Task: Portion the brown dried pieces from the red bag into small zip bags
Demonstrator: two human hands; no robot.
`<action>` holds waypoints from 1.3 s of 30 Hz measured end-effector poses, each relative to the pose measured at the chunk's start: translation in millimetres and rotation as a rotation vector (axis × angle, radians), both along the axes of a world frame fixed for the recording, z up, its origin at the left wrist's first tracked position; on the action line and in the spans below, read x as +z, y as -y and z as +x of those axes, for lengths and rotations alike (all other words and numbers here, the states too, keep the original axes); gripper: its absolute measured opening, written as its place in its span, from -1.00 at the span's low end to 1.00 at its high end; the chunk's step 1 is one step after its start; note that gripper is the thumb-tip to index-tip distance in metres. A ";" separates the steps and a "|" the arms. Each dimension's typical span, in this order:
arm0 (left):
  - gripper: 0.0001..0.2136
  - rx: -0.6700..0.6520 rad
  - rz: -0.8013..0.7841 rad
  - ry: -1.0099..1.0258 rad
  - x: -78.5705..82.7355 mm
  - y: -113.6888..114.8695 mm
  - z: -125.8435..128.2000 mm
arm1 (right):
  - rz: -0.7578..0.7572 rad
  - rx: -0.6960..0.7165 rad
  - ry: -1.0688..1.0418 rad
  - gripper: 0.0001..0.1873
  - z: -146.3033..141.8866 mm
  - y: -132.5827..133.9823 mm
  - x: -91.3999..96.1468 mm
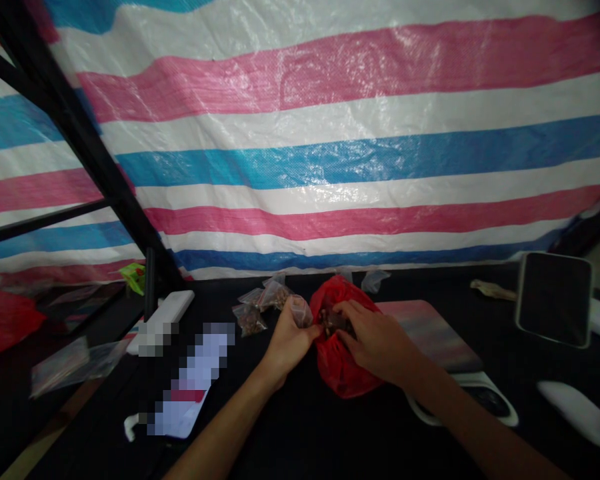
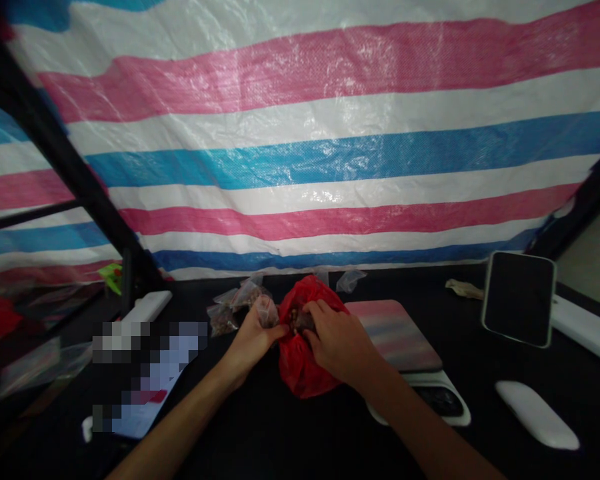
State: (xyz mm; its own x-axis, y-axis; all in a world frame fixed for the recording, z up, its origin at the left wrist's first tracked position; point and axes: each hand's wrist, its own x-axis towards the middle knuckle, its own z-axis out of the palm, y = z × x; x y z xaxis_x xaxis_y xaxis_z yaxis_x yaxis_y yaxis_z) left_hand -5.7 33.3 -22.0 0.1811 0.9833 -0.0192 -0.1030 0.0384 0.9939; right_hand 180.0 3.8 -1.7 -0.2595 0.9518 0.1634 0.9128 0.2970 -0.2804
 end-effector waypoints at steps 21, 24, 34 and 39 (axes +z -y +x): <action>-0.72 0.114 0.366 -0.188 5.5 0.1 -4.3 | 0.099 0.004 -0.363 -0.65 2.2 -4.7 15.2; -0.77 0.056 0.407 -0.275 4.2 2.6 -5.6 | 0.199 0.082 -0.434 -0.62 0.9 -1.5 22.2; -0.59 -0.024 0.580 -0.530 0.4 5.9 -9.4 | 0.242 0.326 -0.196 -0.39 1.3 4.9 21.1; -0.67 0.006 0.530 -0.514 -1.9 5.1 -8.4 | 0.255 0.344 -0.137 -0.21 7.6 0.3 16.0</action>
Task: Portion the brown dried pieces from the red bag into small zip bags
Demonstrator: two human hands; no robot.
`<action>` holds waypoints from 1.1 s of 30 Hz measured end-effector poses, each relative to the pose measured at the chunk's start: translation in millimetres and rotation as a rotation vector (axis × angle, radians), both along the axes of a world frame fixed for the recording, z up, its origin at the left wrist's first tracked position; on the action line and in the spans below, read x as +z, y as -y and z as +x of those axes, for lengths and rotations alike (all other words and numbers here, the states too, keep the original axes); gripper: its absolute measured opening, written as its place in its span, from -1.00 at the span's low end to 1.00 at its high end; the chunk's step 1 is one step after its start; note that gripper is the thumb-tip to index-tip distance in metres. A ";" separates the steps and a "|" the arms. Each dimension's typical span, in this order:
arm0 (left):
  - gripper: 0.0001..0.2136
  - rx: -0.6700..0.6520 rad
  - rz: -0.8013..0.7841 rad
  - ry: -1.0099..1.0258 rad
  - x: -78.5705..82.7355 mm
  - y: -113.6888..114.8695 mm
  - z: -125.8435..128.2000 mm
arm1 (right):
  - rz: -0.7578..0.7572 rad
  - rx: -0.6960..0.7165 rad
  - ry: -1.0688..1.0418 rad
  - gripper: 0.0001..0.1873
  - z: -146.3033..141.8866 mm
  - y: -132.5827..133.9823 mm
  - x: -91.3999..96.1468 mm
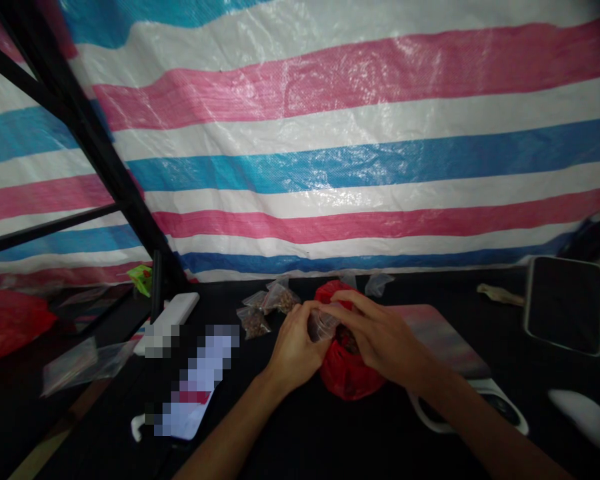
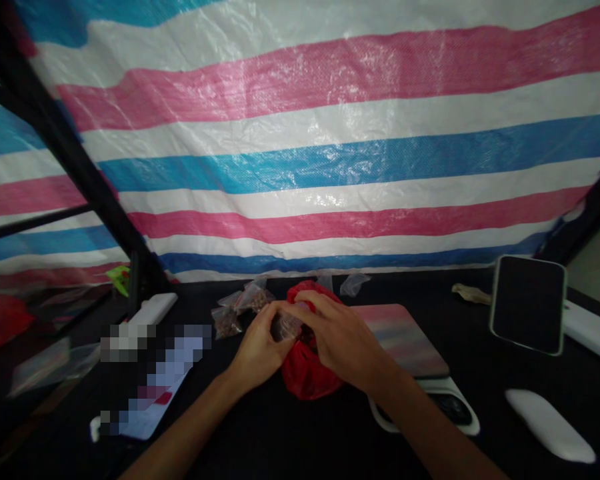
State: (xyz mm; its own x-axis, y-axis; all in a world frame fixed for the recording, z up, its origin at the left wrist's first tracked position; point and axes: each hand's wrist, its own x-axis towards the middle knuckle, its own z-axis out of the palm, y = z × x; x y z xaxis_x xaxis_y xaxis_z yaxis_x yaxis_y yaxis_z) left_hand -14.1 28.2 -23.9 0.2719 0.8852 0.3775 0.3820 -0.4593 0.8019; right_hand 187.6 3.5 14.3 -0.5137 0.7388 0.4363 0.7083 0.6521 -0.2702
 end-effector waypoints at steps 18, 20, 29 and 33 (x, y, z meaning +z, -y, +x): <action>-0.84 0.153 -0.093 0.181 4.5 -0.1 0.0 | -0.175 -0.339 0.269 -0.75 3.3 -1.2 0.1; -0.85 0.114 -0.131 0.182 0.6 -1.0 2.3 | -0.167 -0.393 0.312 -0.77 2.0 -0.2 -1.5; -0.76 -0.015 -0.249 0.314 -8.0 -5.3 7.9 | -0.130 -0.375 0.314 -0.59 -2.8 -1.7 -8.8; -0.75 0.024 -0.305 0.418 -0.2 -5.7 9.3 | -0.153 -0.402 0.315 -0.59 -5.3 -0.1 -7.4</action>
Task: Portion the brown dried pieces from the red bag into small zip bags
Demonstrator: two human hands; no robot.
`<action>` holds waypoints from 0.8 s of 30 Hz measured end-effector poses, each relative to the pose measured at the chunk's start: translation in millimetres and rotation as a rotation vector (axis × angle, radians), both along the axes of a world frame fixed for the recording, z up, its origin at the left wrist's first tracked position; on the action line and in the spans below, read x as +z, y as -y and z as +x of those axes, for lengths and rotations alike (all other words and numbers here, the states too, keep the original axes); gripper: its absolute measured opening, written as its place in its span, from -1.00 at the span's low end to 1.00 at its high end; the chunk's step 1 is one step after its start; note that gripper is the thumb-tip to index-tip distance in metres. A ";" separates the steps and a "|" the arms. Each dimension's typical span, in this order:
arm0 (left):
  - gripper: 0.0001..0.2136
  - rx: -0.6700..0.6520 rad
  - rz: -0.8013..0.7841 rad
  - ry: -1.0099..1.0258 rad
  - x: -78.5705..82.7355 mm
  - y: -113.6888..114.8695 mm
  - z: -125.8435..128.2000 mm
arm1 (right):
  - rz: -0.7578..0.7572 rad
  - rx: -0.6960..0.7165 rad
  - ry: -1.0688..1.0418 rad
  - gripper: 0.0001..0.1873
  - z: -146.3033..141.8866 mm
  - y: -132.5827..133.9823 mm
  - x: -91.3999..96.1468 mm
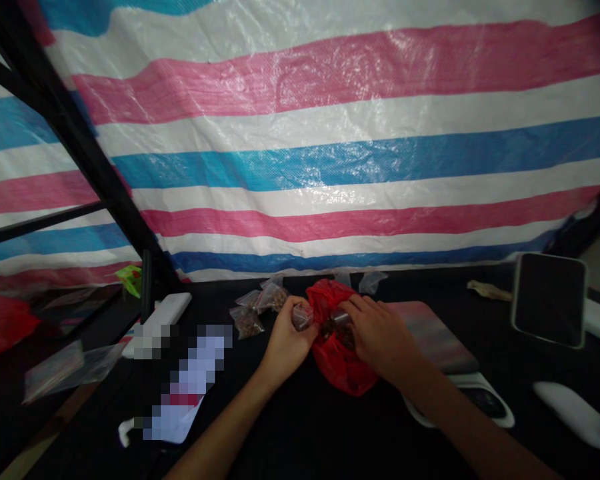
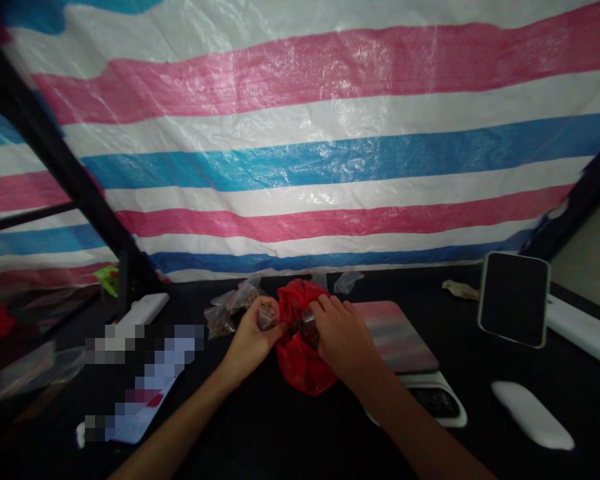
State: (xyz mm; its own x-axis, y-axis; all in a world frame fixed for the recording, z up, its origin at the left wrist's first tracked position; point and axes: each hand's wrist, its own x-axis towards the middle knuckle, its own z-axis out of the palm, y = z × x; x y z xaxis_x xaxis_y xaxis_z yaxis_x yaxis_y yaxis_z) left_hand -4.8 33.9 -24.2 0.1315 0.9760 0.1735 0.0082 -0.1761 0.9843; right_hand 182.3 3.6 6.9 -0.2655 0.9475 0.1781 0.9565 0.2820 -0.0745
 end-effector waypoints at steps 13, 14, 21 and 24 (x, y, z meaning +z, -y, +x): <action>-0.59 -0.016 -0.328 0.263 6.3 5.6 3.7 | -0.130 0.047 -0.267 -0.73 -0.5 -2.0 -4.8; -0.58 -0.021 -0.329 0.256 5.3 5.8 4.0 | -0.130 0.046 -0.279 -0.76 -1.7 -1.6 -4.5; -0.62 -0.006 0.013 0.074 -6.1 -2.0 -0.5 | -0.178 0.025 -0.570 -0.69 -2.6 -2.4 -13.2; -0.60 0.028 0.165 -0.102 -6.5 -4.3 -6.4 | -0.208 0.049 -0.760 -0.70 -2.2 -5.6 -21.0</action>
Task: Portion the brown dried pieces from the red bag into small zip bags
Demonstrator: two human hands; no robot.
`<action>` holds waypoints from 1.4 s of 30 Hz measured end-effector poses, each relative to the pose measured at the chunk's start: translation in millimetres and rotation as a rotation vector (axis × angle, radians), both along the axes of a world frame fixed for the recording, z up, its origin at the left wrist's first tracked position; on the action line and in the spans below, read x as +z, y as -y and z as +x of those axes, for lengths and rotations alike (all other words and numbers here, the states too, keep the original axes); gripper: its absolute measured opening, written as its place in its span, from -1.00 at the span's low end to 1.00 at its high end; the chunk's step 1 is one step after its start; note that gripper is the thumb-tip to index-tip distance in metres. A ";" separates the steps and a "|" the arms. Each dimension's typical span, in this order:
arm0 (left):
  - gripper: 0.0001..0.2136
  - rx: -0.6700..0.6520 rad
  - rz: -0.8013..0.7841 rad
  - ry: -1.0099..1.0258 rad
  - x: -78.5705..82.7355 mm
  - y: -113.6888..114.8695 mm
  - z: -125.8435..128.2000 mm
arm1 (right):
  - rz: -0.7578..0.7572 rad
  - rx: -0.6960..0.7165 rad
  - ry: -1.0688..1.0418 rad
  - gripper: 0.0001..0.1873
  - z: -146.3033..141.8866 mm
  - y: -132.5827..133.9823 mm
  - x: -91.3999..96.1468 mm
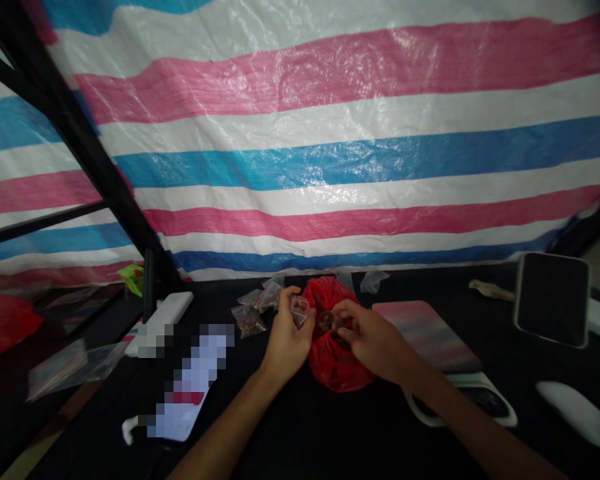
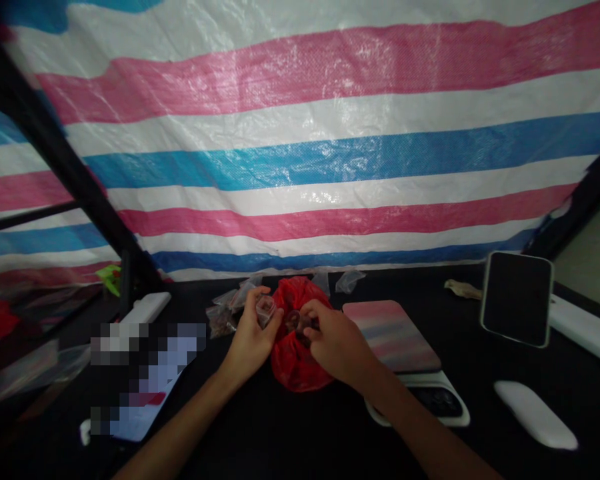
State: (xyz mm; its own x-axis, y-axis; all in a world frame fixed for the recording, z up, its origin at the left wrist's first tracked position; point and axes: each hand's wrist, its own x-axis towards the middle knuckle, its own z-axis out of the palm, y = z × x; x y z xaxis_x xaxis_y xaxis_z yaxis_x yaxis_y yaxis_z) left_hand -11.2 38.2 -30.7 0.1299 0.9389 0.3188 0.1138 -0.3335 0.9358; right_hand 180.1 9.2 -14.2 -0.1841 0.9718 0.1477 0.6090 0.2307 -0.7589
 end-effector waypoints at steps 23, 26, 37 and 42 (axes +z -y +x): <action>-0.67 -0.025 0.365 -0.379 3.4 9.3 -1.8 | 0.632 0.136 0.122 -0.58 -3.4 5.1 23.2; -0.69 -0.028 0.326 -0.353 3.1 9.7 -1.9 | 0.616 0.054 0.116 -0.64 -3.4 5.4 27.8; -0.64 0.115 0.319 -0.394 3.3 7.2 -7.8 | 0.413 0.059 0.420 -0.70 8.6 0.5 20.6; -0.58 0.079 0.314 -0.373 -4.3 4.1 -8.9 | 0.448 0.150 0.219 -0.65 1.1 8.8 32.2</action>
State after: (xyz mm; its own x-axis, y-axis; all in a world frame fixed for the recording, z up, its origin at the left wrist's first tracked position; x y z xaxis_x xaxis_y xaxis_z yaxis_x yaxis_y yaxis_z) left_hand -20.1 34.1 -34.9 0.2214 0.8165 0.5331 0.4582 -0.5697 0.6823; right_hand 181.2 0.4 18.1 -0.3899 0.7826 0.4854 0.6777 0.6007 -0.4242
